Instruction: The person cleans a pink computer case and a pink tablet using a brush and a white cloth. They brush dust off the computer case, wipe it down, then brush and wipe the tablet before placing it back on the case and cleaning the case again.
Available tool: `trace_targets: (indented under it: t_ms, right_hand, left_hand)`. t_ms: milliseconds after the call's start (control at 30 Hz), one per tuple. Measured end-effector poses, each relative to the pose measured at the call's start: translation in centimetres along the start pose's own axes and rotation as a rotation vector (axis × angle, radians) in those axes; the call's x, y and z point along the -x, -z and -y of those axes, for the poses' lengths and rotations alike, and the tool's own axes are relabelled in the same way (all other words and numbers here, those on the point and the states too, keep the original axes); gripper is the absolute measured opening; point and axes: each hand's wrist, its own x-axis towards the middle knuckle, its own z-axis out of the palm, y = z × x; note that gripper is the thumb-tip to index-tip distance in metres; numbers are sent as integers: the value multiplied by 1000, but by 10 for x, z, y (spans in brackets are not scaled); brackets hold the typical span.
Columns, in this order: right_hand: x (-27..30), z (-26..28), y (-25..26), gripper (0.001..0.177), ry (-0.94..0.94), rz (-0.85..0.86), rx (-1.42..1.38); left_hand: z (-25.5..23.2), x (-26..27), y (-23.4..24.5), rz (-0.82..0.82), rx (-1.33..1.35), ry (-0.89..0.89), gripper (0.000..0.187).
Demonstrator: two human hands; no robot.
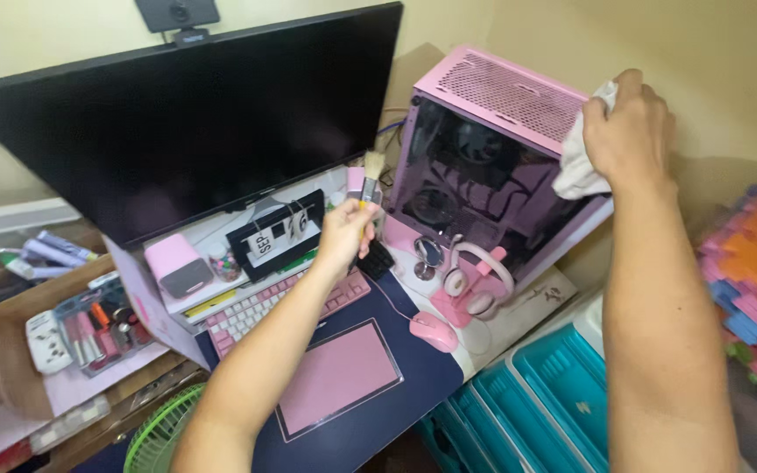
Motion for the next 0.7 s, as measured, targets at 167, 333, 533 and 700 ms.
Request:
trace_targets:
  t_ms: [167, 333, 533, 700]
  right_hand:
    - [-2, 18, -58, 66, -32, 2, -587]
    - [68, 88, -136, 73, -114, -279, -757]
    - [204, 177, -180, 40, -213, 186, -1042]
    - [280, 190, -188, 39, 238, 363, -657]
  left_hand:
    - [-3, 8, -19, 1, -55, 18, 17]
    - [10, 8, -53, -64, 92, 23, 28]
    - [71, 22, -34, -201, 240, 43, 34]
    - [140, 56, 25, -297, 283, 89, 28]
